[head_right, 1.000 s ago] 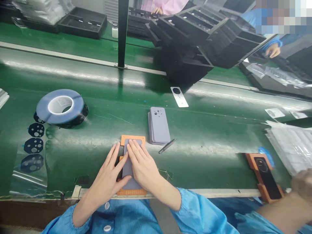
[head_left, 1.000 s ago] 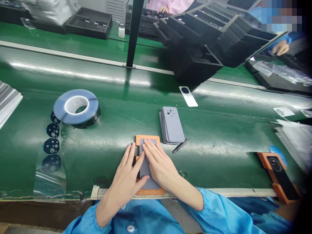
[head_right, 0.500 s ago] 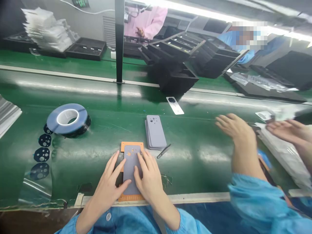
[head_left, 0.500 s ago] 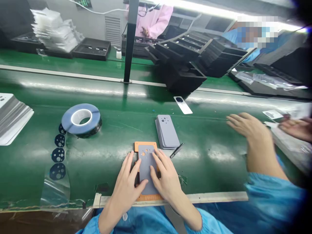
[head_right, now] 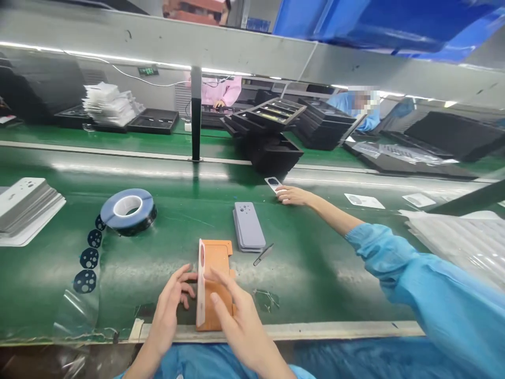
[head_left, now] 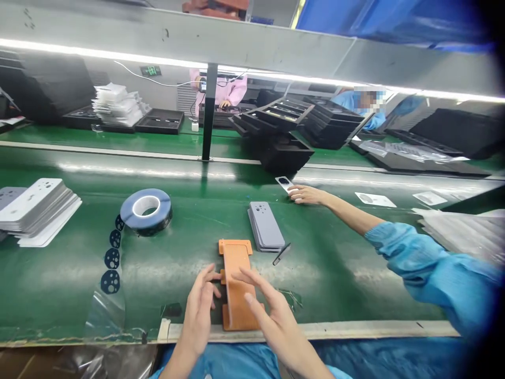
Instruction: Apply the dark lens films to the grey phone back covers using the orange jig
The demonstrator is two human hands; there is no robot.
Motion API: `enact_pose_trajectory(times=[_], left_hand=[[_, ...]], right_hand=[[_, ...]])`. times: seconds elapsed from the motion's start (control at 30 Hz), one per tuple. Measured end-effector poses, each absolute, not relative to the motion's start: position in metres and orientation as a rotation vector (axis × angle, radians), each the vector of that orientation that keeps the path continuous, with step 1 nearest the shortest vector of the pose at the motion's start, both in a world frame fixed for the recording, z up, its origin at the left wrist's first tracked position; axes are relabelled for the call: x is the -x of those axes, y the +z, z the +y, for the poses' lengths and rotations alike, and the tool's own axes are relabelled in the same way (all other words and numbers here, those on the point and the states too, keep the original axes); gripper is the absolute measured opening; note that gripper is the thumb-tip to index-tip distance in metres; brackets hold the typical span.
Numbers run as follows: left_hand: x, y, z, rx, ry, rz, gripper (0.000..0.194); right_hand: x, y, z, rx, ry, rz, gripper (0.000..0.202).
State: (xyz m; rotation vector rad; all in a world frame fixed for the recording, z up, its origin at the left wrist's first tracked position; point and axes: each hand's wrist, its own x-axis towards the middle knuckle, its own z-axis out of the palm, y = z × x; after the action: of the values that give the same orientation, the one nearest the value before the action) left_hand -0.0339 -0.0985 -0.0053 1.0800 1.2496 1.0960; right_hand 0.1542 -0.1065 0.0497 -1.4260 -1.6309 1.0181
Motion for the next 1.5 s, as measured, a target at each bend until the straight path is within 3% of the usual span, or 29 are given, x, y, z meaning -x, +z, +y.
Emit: enact_pose_trajectory(times=[0.2, 0.33, 0.47, 0.7, 0.77, 0.9, 1.07, 1.23, 1.33, 1.5], left_hand=[[0.04, -0.009, -0.091, -0.744, 1.15, 1.093, 0.085], [0.046, -0.008, -0.09, -0.693, 1.235, 1.085, 0.085], [0.063, -0.004, -0.095, -0.772, 1.304, 1.194, 0.076], [0.114, 0.031, -0.122, -1.308, 1.576, 2.042, 0.04], [0.133, 0.038, -0.124, -1.408, 1.601, 2.266, 0.046], [0.177, 0.027, -0.12, -1.08, 1.334, 2.436, 0.08], [0.205, 0.0, -0.116, -0.76, 1.196, 2.001, 0.102], [0.174, 0.012, -0.106, -0.713, 1.312, 1.734, 0.092], [0.148, 0.023, -0.094, -0.768, 1.308, 1.663, 0.082], [0.119, 0.029, -0.085, -0.906, 1.249, 1.566, 0.073]], right_hand=[[-0.15, 0.044, -0.098, 1.532, 1.137, -1.776, 0.04], [-0.14, 0.036, -0.086, 1.403, 1.478, -1.652, 0.051], [-0.13, 0.036, -0.038, 1.324, 1.586, -1.566, 0.049], [-0.123, 0.057, 0.147, 1.702, 1.161, -1.738, 0.039], [-0.124, 0.061, 0.187, 1.796, 1.056, -1.748, 0.035], [-0.131, 0.064, 0.222, 1.947, 0.857, -1.814, 0.037], [-0.135, 0.062, 0.203, 1.956, 0.66, -1.987, 0.034], [-0.106, 0.063, 0.131, 1.613, 0.752, -2.254, 0.03], [-0.08, 0.065, 0.08, 1.189, 0.947, -2.35, 0.029], [-0.048, 0.06, 0.037, 0.845, 1.144, -2.333, 0.036]])
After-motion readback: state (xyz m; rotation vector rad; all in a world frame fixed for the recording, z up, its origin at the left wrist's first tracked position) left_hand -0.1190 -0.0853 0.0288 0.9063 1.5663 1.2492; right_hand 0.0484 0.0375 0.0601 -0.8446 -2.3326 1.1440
